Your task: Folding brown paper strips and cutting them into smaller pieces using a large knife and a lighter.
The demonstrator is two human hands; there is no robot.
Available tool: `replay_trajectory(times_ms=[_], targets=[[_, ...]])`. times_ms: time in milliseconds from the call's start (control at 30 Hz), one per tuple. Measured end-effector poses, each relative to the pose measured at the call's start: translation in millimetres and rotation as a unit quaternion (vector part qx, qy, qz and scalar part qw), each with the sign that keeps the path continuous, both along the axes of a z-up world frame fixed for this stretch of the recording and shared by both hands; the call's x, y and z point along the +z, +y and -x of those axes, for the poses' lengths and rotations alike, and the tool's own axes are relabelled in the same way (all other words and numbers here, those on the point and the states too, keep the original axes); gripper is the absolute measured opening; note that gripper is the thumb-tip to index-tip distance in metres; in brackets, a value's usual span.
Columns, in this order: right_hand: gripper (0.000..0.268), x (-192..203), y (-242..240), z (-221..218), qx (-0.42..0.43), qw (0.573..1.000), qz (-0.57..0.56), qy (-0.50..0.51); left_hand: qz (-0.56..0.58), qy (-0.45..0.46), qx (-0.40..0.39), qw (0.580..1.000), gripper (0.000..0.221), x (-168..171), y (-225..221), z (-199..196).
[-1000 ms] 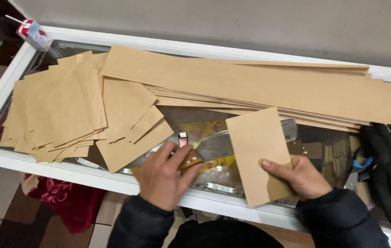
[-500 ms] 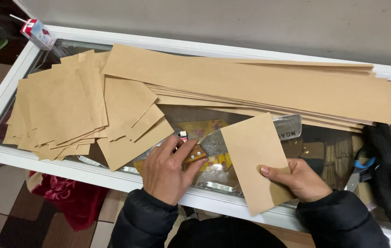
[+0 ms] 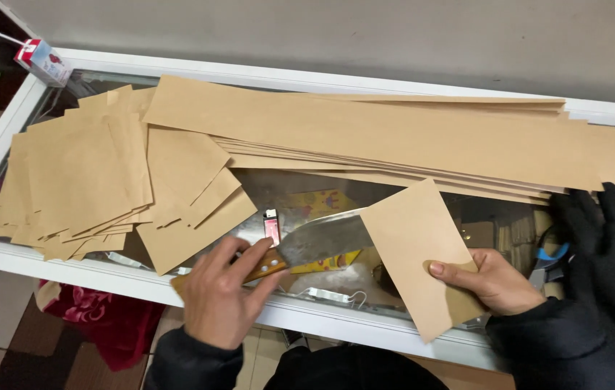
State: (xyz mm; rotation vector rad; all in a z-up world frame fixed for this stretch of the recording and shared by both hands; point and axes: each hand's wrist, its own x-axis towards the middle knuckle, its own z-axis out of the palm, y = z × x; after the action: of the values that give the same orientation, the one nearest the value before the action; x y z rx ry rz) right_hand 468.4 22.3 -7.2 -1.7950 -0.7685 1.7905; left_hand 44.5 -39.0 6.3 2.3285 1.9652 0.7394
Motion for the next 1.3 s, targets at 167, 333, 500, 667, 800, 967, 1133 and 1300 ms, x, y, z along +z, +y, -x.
replay_trajectory(times_ms=[167,333,500,667,800,967,1133,1300], targets=[[0.034,1,-1,-14,-0.002,1.000,-0.001,0.008,-0.026,-0.006,0.009,1.000,0.055,4,-13,0],[0.035,2,-7,-4,-0.006,1.000,0.000,0.008,-0.020,0.005,-0.012,1.000,0.056,-1,-7,-39],[0.031,-14,-11,-6,0.055,0.998,-0.020,0.032,-0.053,-0.001,-0.044,0.998,0.051,14,3,-82],[0.032,-13,-15,-24,0.066,0.997,-0.016,0.032,-0.046,0.000,-0.036,0.998,0.049,5,-7,-87],[0.034,-18,-15,-42,0.078,0.996,-0.022,0.029,-0.049,0.031,-0.018,0.998,0.054,4,-16,-79],[0.036,-11,-16,-48,0.092,0.996,-0.014,0.018,-0.035,0.011,0.006,0.999,0.056,9,-32,-60],[0.036,-12,-16,-53,0.104,0.994,-0.012,0.031,-0.068,0.013,0.007,0.998,0.052,11,-33,-65],[0.031,-14,-19,-43,0.118,0.992,-0.026,0.037,-0.036,0.017,-0.025,0.999,0.055,-1,-18,-94]])
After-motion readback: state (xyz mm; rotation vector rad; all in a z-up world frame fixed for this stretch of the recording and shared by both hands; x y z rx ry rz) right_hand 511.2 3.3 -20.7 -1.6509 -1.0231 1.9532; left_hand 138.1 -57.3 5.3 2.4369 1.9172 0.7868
